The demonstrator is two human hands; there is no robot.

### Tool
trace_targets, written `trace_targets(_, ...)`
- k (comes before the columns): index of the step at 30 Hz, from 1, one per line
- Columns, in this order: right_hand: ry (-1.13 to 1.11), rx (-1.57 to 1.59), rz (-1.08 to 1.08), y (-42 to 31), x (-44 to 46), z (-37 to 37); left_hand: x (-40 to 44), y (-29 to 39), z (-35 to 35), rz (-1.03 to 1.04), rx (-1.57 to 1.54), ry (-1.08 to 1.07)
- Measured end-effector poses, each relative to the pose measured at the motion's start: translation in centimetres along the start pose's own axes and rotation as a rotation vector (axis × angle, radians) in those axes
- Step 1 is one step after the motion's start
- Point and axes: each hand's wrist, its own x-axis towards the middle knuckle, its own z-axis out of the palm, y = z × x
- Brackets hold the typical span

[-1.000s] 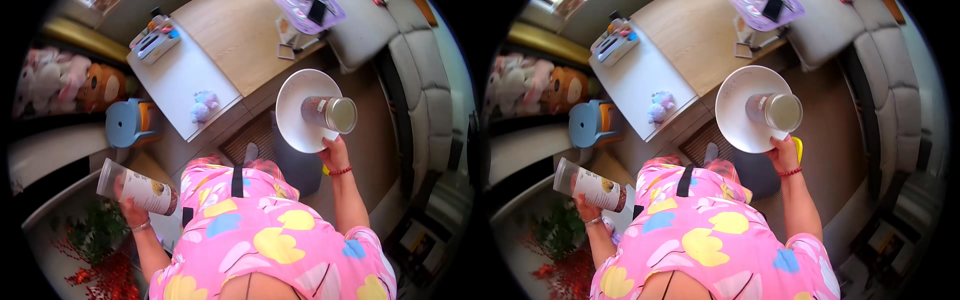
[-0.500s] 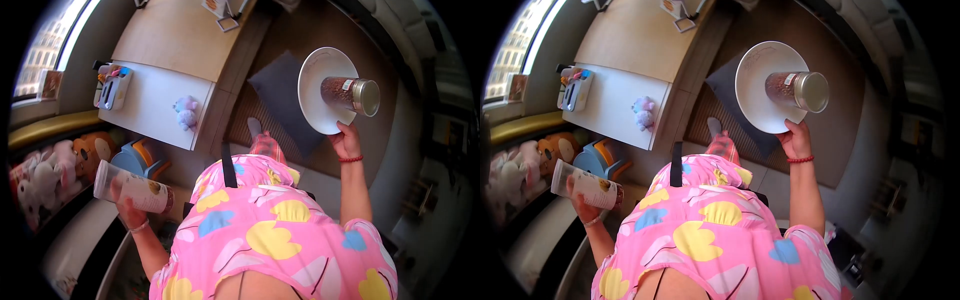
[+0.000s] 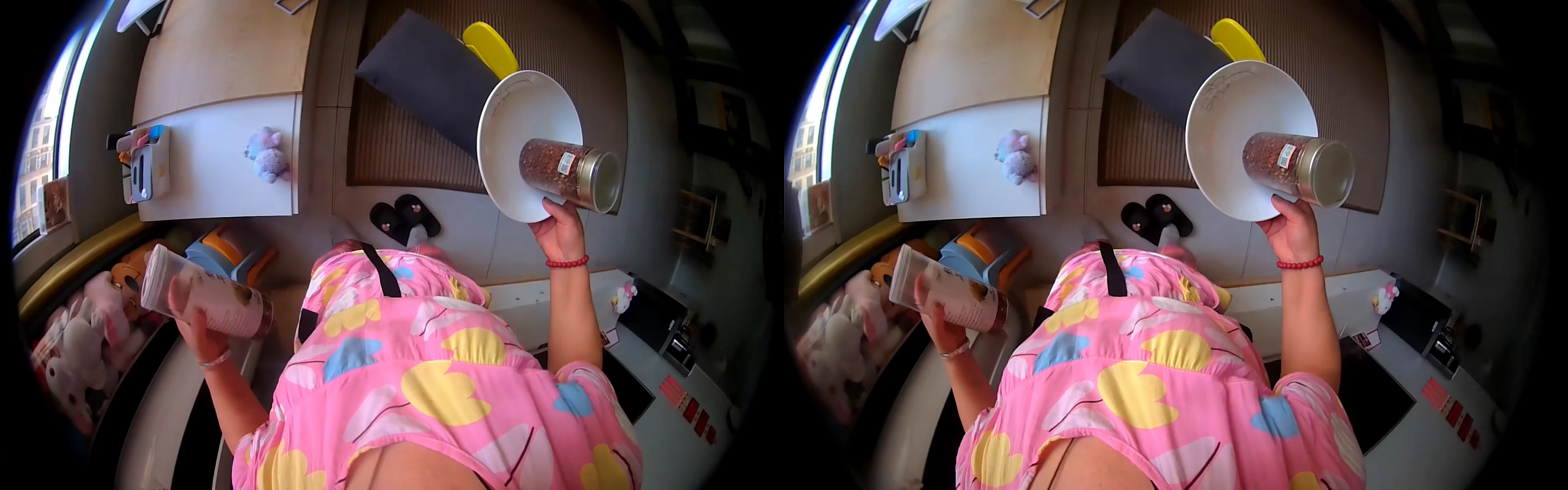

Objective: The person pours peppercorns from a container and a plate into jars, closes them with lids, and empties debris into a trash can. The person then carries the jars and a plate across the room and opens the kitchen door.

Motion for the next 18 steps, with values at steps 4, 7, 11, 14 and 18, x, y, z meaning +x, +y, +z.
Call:
trace_targets(4, 0.034, 0.010, -0.011, -0.4, -1.2, -2.8, 0.7, -1.2, 3.9, -0.022, 0.014, -0.050)
trace_targets(7, 0.054, -0.008, 0.002, -0.6, -1.5, -6.0, -0.1, -2.4, 7.0, -0.065, -0.038, -0.094)
trace_targets(11, 0.097, 0.027, 0.014, -1.0, -1.7, -8.1, -2.2, -2.3, 10.7, -0.033, 0.003, -0.086)
trace_targets(14, 0.080, 0.045, -0.012, -1.0, -1.6, -9.7, -4.2, -2.2, 12.1, 0.009, 0.011, -0.071)
trace_targets(18, 0.057, -0.014, 0.009, -1.6, -1.7, -10.7, -5.8, -1.8, 11.8, 0.027, -0.002, -0.010)
